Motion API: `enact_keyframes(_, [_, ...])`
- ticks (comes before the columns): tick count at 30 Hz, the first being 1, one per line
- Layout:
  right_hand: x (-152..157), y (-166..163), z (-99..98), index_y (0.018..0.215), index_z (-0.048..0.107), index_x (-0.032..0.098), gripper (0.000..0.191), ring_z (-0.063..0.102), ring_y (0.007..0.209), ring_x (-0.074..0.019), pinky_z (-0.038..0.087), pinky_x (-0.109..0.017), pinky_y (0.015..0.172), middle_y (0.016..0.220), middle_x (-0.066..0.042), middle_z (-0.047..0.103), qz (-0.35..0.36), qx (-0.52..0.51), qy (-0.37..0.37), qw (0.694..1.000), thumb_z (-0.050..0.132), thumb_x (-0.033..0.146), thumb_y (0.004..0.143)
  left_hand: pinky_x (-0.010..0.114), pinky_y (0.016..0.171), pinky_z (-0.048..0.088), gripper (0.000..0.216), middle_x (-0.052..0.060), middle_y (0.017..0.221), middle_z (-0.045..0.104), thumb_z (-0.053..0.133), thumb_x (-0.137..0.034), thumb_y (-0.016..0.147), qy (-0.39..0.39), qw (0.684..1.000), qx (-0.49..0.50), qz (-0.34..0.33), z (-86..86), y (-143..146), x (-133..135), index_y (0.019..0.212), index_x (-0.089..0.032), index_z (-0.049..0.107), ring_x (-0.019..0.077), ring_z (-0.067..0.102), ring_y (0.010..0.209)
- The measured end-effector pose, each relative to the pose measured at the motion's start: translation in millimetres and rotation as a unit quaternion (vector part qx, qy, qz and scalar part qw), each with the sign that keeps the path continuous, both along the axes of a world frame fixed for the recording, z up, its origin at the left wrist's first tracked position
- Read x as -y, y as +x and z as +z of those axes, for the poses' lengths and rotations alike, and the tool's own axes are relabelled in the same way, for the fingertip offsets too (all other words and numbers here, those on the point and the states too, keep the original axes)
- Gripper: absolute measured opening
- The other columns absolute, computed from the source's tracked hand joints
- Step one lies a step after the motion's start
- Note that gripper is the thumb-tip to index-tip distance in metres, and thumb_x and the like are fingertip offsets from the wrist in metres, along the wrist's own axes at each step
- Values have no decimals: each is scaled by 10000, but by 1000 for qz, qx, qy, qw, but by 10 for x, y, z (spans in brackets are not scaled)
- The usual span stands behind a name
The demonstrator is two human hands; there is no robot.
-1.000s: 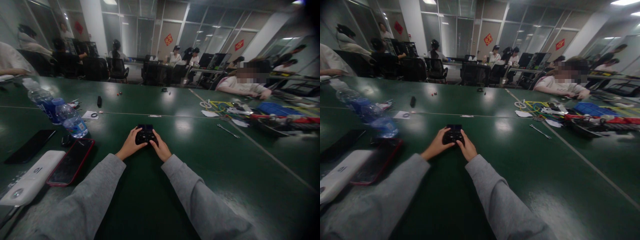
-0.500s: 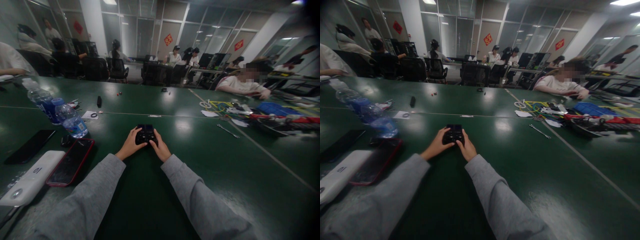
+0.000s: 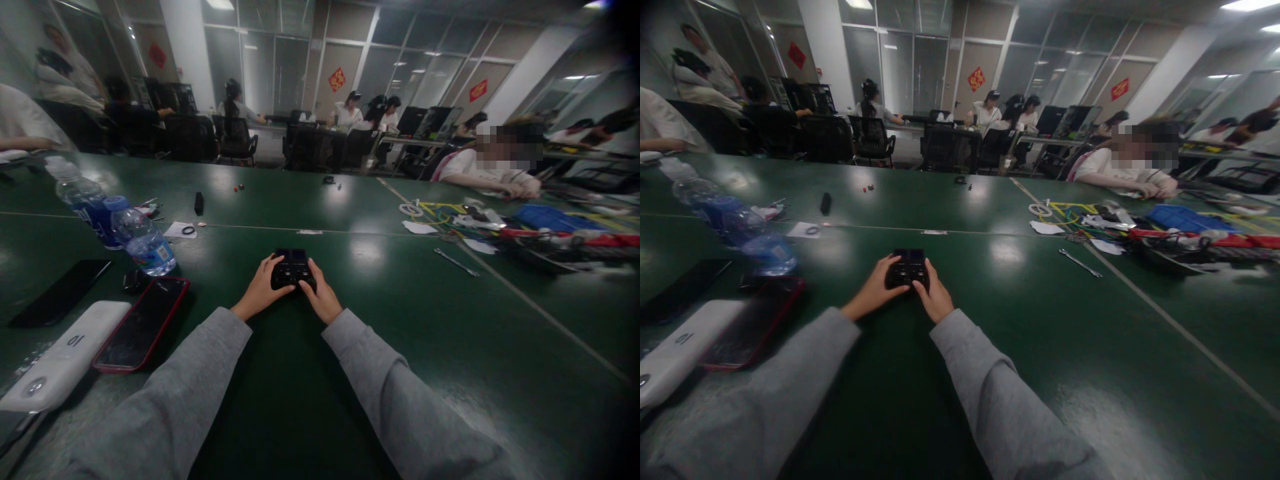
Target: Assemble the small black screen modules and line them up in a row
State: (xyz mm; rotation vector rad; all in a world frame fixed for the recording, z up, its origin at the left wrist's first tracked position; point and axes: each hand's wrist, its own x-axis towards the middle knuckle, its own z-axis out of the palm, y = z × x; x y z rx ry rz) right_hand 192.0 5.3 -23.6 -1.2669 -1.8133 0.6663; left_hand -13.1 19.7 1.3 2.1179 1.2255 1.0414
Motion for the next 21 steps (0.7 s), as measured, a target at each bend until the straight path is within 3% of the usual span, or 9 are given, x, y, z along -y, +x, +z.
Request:
enact_keyframes(15, [27,-17,44,1476,223,172,688,428,1281,-274,367,-469,1065,1431,-135,387,-6,17,4,1000,401,559,935,537,1100,299,762,137,1488,249,688,-502,740,24,999,-15,17,4,-1,22,1376,-241,360,328,282,1378])
enact_keyframes(17, [23,-18,39,1478,217,166,695,435,1275,-274,374,-466,1061,1430,-139,386,-5,17,6,1000,398,560,935,567,1108,253,738,141,1485,265,693,-514,729,42,998,-17,33,153,39,81,1346,-227,407,346,261,1380])
enact_keyframes(19, [17,-19,31,1476,224,156,705,435,1276,-274,372,-459,1063,1430,-143,386,-4,16,12,1000,397,569,932,577,1114,212,617,135,1440,355,648,-532,763,45,998,18,26,406,123,217,1275,-225,492,339,284,1364])
enact_keyframes(21, [13,-17,25,1469,250,152,708,435,1277,-273,372,-443,1065,1422,-139,400,-7,12,23,1000,398,582,926,530,1066,312,428,111,1279,525,540,-544,839,-15,994,91,-56,695,239,445,1143,-246,585,290,437,1253])
